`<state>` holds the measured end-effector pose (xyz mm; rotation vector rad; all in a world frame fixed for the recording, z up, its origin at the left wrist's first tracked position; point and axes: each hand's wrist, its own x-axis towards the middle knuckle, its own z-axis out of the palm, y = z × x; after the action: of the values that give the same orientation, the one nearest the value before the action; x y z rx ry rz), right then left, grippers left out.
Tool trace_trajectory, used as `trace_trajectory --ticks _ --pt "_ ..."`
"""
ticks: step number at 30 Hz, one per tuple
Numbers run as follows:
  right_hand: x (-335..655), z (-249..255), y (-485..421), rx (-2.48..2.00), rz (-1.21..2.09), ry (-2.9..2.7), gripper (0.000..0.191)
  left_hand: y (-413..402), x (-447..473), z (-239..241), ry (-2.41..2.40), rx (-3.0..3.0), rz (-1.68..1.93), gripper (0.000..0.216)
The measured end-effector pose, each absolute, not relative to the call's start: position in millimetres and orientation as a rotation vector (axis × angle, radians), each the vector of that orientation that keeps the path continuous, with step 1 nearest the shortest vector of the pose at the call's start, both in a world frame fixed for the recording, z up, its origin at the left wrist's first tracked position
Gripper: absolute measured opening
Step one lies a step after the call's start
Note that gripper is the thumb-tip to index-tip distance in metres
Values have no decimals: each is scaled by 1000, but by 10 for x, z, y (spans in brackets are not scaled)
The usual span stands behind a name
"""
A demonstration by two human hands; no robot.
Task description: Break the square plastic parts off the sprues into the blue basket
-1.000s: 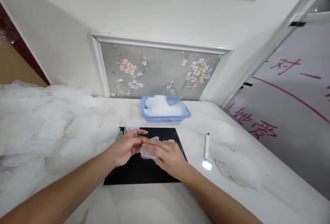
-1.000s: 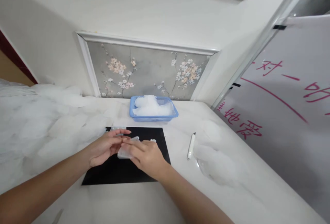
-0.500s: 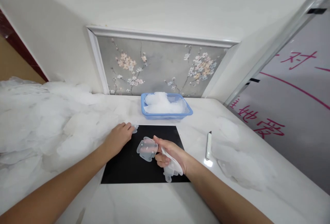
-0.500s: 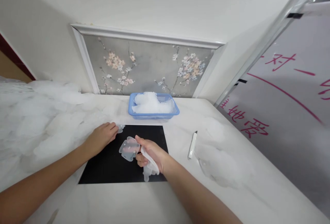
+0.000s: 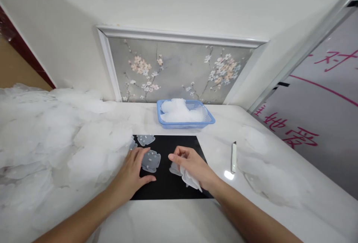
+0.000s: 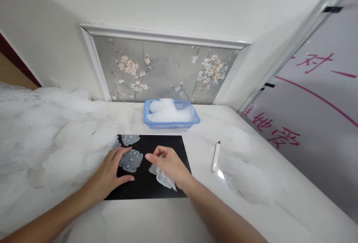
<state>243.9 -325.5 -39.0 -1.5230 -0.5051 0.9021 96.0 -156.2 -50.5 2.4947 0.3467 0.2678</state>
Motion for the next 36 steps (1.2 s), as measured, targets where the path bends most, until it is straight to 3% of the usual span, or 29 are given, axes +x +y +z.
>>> trace_trajectory --ticks 3,6,9,11,15,19,23,36 --pt "2440 -441 -3245 -1576 756 -609 28 -1496 968 -552 333 2480 247 68" --pt "2457 -510 -3247 -1659 606 -758 11 -1403 965 -581 241 2478 226 54" --pt "2447 -550 -3251 -1764 403 -1004 19 -1321 985 -575 37 2536 250 24" --pt "2423 -550 -3248 -1776 369 -1099 22 -1313 1011 -535 -86 2562 281 14" --pt "2365 -510 -3234 -1741 514 -1041 32 -1428 1029 -388 54 2421 293 20" --pt "2350 -486 -3234 -1567 822 -852 45 -1551 1010 -313 385 1911 105 25" --pt "2391 -504 -3234 -1446 978 -759 50 -1570 1027 -327 399 1672 -39 29" --pt "2550 -571 -3254 -1425 1063 -600 46 -1086 1502 -223 186 2972 70 22"
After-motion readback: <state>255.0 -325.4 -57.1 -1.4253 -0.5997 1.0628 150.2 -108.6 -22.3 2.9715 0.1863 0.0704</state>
